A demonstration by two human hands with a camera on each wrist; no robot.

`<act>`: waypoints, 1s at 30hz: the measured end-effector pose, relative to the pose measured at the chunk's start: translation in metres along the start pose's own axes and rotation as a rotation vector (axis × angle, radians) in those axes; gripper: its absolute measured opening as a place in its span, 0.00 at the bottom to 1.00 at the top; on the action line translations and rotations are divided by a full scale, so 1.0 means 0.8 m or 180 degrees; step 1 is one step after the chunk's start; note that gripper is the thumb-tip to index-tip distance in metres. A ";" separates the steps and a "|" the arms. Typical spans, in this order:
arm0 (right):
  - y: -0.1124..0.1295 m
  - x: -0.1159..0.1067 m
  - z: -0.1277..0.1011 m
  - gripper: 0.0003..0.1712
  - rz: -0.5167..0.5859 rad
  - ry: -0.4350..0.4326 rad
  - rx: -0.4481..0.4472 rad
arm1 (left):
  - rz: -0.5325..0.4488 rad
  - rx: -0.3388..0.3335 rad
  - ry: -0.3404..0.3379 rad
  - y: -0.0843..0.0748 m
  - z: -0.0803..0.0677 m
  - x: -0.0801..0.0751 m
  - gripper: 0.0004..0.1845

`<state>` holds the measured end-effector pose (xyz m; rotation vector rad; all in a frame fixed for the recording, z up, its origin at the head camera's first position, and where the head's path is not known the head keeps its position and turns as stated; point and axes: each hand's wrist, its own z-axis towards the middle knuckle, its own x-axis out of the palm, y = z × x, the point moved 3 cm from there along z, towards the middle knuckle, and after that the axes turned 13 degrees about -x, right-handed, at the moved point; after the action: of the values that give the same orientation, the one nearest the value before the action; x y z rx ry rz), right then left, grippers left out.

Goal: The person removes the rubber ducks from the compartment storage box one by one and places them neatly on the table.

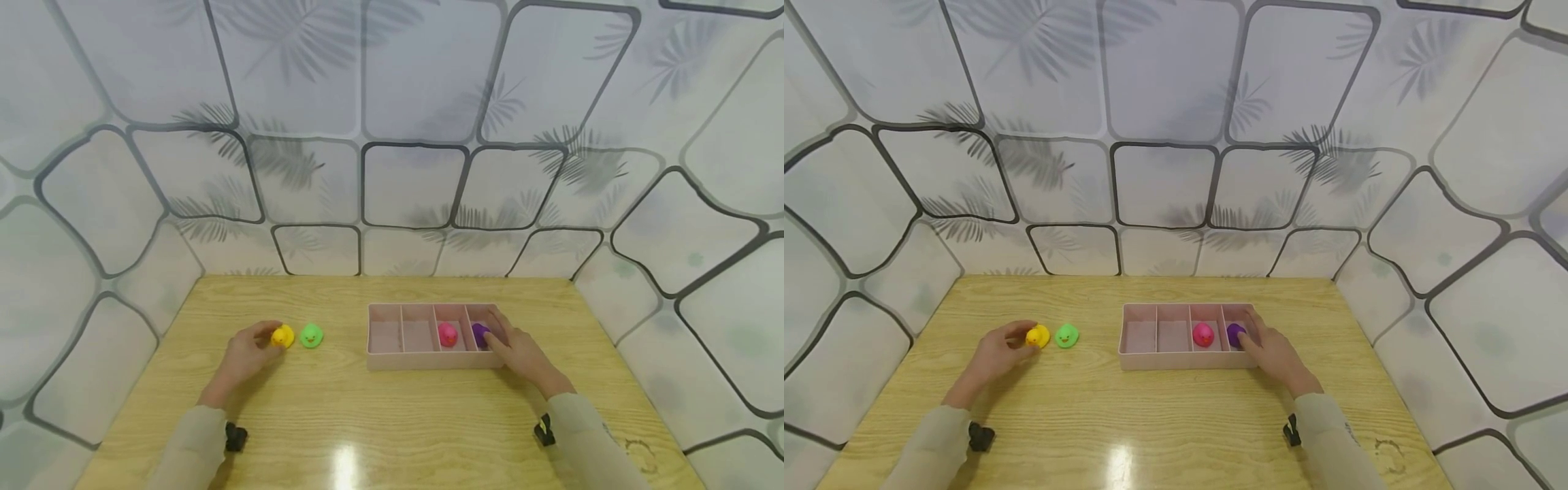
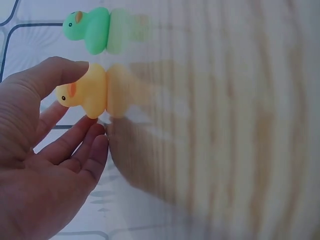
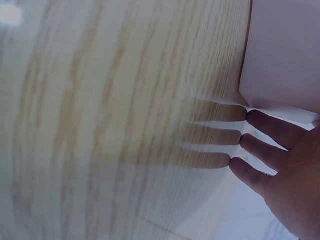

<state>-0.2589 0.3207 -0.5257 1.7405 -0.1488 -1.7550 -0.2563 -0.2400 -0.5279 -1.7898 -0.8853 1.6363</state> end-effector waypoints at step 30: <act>0.002 -0.011 -0.007 0.51 -0.0061 0.0058 0.0029 | -0.0207 0.0781 -0.0140 -0.116 0.002 0.030 0.27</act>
<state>-0.2539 0.3259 -0.5181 1.7693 -0.1329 -1.7540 -0.2666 -0.1626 -0.4716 -1.5482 -0.7188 1.6695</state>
